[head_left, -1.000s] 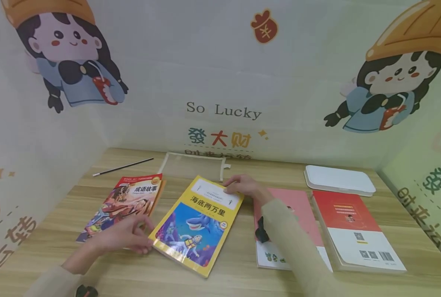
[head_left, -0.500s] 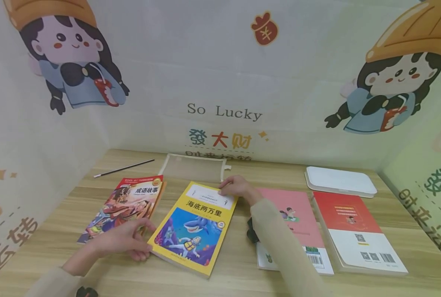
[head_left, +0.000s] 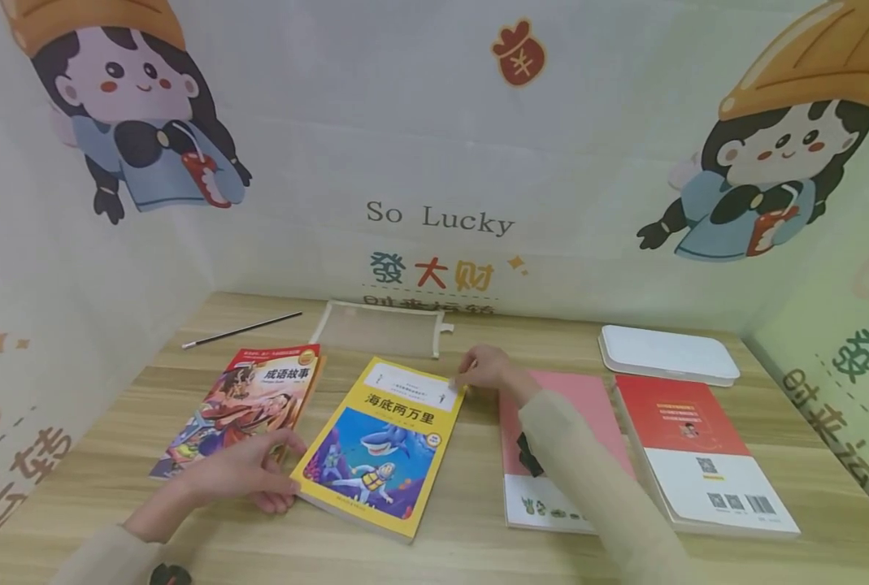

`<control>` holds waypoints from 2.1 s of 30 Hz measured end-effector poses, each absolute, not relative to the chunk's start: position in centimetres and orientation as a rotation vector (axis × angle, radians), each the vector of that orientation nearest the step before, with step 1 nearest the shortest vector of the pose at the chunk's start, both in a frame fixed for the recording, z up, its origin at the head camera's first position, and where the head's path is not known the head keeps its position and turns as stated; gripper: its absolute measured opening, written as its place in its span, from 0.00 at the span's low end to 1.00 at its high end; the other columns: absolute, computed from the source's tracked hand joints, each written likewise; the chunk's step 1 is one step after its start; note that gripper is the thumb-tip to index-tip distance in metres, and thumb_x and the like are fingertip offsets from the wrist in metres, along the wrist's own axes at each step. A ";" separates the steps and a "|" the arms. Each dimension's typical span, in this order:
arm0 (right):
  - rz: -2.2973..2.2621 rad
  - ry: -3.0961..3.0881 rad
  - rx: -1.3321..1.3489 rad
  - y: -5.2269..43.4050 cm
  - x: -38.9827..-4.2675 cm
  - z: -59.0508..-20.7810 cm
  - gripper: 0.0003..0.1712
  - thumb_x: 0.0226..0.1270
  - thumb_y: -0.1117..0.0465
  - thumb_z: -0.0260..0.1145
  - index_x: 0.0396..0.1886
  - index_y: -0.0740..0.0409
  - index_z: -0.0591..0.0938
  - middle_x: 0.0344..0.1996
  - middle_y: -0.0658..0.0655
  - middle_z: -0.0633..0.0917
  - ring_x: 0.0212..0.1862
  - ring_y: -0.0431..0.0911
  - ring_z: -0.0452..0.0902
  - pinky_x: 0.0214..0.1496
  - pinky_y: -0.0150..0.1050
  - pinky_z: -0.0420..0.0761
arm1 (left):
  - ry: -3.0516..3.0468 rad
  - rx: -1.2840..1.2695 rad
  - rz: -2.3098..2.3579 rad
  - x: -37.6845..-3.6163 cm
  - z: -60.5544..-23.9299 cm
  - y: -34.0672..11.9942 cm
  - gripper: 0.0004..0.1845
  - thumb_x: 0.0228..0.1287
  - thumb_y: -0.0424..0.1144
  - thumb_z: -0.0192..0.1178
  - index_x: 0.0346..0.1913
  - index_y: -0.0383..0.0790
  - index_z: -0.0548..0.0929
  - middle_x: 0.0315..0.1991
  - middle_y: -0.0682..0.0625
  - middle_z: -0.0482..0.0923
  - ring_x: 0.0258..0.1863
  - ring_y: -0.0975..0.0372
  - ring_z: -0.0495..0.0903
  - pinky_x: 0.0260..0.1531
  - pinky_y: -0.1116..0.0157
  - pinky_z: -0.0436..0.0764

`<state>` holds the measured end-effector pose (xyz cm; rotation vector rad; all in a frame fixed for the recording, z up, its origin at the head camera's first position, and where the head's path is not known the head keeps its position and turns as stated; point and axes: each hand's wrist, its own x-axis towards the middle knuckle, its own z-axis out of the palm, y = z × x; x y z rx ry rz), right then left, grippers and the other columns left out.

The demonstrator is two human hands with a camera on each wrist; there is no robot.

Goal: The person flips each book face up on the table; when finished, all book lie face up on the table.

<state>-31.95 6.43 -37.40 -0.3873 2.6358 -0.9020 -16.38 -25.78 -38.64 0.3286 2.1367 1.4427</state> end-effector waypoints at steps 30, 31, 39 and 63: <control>-1.153 2.444 -0.301 3.6 -31.3 -38.9 0.37 0.49 0.65 0.69 0.59 0.62 0.64 0.33 0.59 0.76 0.23 0.44 0.73 0.24 0.32 0.77 | 2.308 0.270 1.301 -15.5 -38.7 -25.1 0.24 0.50 0.34 0.64 0.47 0.31 0.65 0.21 0.44 0.78 0.20 0.53 0.79 0.20 0.60 0.80; -1.162 2.440 -0.302 3.5 -31.3 -38.9 0.37 0.49 0.65 0.69 0.60 0.62 0.64 0.34 0.59 0.76 0.23 0.44 0.73 0.25 0.32 0.78 | 2.313 0.264 1.297 -15.5 -38.7 -25.1 0.24 0.50 0.34 0.64 0.47 0.31 0.65 0.21 0.44 0.78 0.20 0.53 0.79 0.20 0.60 0.80; -1.155 2.458 -0.331 2.5 -31.3 -38.9 0.37 0.50 0.66 0.68 0.61 0.62 0.63 0.36 0.60 0.76 0.22 0.44 0.73 0.24 0.32 0.77 | 2.340 0.255 1.304 -15.3 -38.7 -25.1 0.25 0.50 0.32 0.63 0.48 0.28 0.64 0.19 0.43 0.76 0.18 0.53 0.78 0.18 0.59 0.79; -1.023 2.528 -0.527 5.8 -31.0 -36.4 0.27 0.54 0.63 0.65 0.54 0.66 0.69 0.27 0.58 0.78 0.23 0.48 0.78 0.27 0.35 0.79 | 2.513 0.331 1.238 -15.3 -37.1 -23.3 0.30 0.54 0.45 0.61 0.53 0.30 0.63 0.18 0.47 0.75 0.16 0.55 0.76 0.16 0.63 0.77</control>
